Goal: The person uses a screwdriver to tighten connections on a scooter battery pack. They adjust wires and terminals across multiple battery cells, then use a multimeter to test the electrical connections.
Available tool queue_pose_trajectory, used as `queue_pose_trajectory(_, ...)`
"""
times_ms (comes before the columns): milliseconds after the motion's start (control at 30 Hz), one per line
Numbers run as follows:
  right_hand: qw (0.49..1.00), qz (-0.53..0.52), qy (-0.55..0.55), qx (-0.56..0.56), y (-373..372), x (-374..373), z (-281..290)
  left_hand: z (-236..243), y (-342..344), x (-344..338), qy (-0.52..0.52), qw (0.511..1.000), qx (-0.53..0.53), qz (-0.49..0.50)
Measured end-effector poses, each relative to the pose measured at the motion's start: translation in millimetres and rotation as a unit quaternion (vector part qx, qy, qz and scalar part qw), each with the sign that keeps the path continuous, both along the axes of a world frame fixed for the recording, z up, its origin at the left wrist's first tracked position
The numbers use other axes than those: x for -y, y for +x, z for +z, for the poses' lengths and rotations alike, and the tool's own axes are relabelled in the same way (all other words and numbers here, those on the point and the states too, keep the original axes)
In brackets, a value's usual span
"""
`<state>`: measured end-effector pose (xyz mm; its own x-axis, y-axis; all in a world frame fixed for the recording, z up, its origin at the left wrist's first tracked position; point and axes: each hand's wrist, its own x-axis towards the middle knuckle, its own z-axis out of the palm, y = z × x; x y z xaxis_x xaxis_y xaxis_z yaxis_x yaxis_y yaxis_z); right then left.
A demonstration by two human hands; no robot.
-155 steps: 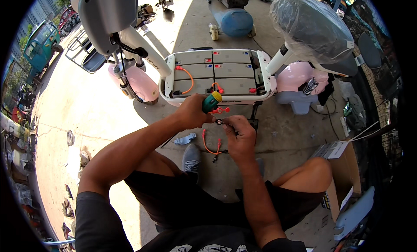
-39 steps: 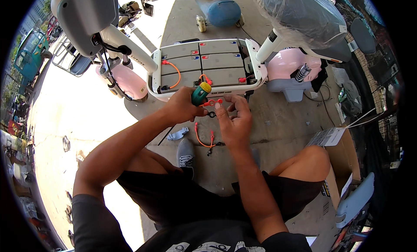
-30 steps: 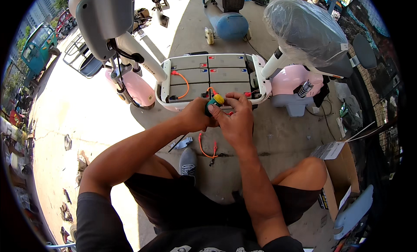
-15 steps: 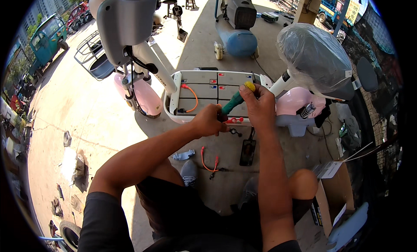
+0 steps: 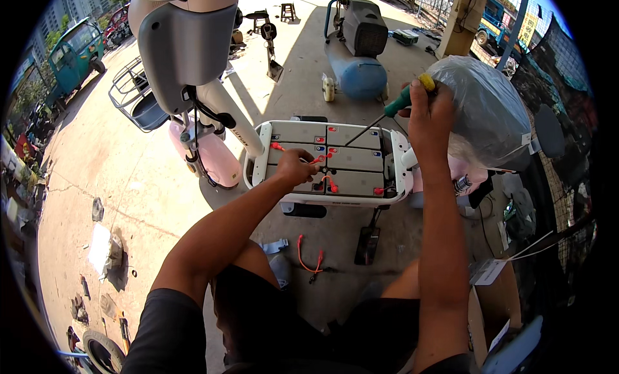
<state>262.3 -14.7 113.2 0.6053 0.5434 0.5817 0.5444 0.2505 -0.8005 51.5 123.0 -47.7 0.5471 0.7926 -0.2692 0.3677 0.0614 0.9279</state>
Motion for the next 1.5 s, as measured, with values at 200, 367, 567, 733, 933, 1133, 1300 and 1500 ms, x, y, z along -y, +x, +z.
queue_pose_trajectory(200,0.991,-0.015,0.032,0.130,-12,-16,-41,-32,17,-21,-0.041,0.998,0.036,0.042)
queue_pose_trajectory(367,0.995,0.044,0.025,0.092,-13,-18,-60,-43,28,-39,-0.040,0.995,0.055,0.070)
queue_pose_trajectory(567,0.995,0.073,0.023,0.068,-15,-31,-62,-45,37,-48,-0.033,0.994,0.040,0.095)
queue_pose_trajectory(733,0.995,0.088,0.018,0.051,-14,-42,-72,-56,42,-58,-0.036,0.991,0.056,0.112)
queue_pose_trajectory(933,0.994,0.084,0.006,0.064,-16,-51,-75,-65,42,-67,-0.040,0.987,0.075,0.138)
queue_pose_trajectory(1133,0.993,0.093,0.000,0.076,-19,-56,-79,-64,44,-68,-0.039,0.988,0.059,0.138)
queue_pose_trajectory(1300,0.991,0.095,-0.004,0.094,-20,-60,-83,-62,45,-69,-0.046,0.989,0.053,0.133)
queue_pose_trajectory(1500,0.990,0.099,-0.019,0.097,-25,-61,-83,-61,46,-68,-0.045,0.988,0.046,0.137)
